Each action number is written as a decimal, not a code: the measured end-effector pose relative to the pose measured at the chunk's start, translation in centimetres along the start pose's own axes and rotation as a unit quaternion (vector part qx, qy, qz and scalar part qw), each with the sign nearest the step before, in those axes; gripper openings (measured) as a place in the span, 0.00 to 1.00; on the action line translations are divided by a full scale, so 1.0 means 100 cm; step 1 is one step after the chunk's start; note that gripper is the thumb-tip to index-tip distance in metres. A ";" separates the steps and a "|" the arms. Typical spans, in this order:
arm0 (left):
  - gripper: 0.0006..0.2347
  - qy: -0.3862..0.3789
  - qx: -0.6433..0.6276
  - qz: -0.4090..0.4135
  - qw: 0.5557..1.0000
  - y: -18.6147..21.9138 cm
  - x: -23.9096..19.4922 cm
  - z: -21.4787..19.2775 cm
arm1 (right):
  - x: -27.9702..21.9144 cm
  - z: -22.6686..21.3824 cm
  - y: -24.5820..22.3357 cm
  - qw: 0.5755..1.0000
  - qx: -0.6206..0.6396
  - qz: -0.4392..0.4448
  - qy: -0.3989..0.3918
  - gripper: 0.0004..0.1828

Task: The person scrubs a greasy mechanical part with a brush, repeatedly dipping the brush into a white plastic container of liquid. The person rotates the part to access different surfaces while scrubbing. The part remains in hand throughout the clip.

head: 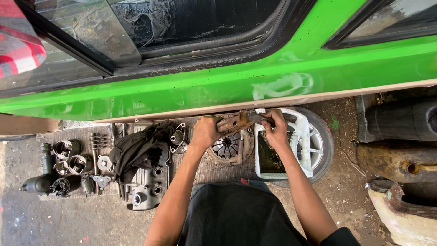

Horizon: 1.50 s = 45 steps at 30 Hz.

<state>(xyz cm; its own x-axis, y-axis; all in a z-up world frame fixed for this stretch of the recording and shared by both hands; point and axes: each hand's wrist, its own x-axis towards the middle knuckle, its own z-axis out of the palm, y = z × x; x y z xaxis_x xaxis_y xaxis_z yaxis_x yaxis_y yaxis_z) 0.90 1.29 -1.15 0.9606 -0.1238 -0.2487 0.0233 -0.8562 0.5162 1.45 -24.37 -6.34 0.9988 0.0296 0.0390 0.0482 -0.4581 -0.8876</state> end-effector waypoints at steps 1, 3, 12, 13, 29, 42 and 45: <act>0.24 -0.013 -0.005 -0.011 1.000 0.001 -0.001 -0.001 | 0.000 0.002 -0.005 0.999 -0.042 -0.030 0.007 0.08; 0.22 -0.040 -0.018 -0.034 0.998 0.004 -0.002 -0.001 | -0.001 0.003 -0.012 0.988 -0.127 -0.089 0.020 0.09; 0.23 0.015 -0.031 0.004 0.999 -0.002 -0.006 0.001 | -0.003 0.001 -0.038 0.998 -0.053 0.013 -0.015 0.08; 0.24 -0.013 -0.027 -0.031 0.999 -0.004 -0.003 0.000 | -0.003 0.001 -0.041 0.996 -0.090 0.016 -0.011 0.08; 0.19 -0.013 -0.003 -0.044 0.999 0.001 -0.003 -0.001 | -0.015 -0.003 -0.058 0.987 -0.157 -0.030 0.032 0.12; 0.23 -0.014 0.002 -0.028 1.000 0.000 -0.001 0.003 | -0.010 -0.014 -0.070 0.996 -0.084 -0.033 -0.006 0.13; 0.22 -0.020 0.001 -0.037 0.999 -0.003 -0.003 0.005 | -0.014 -0.013 -0.063 0.957 -0.286 -0.055 0.008 0.11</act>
<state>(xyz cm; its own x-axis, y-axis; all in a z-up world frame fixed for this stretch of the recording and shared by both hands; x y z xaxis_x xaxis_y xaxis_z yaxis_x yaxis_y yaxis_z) 0.52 1.32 -1.60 0.9446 -0.0805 -0.3181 0.0924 -0.8651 0.4931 -0.19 -22.68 -0.22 0.9871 0.0947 0.1293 0.1460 -0.8641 -0.4817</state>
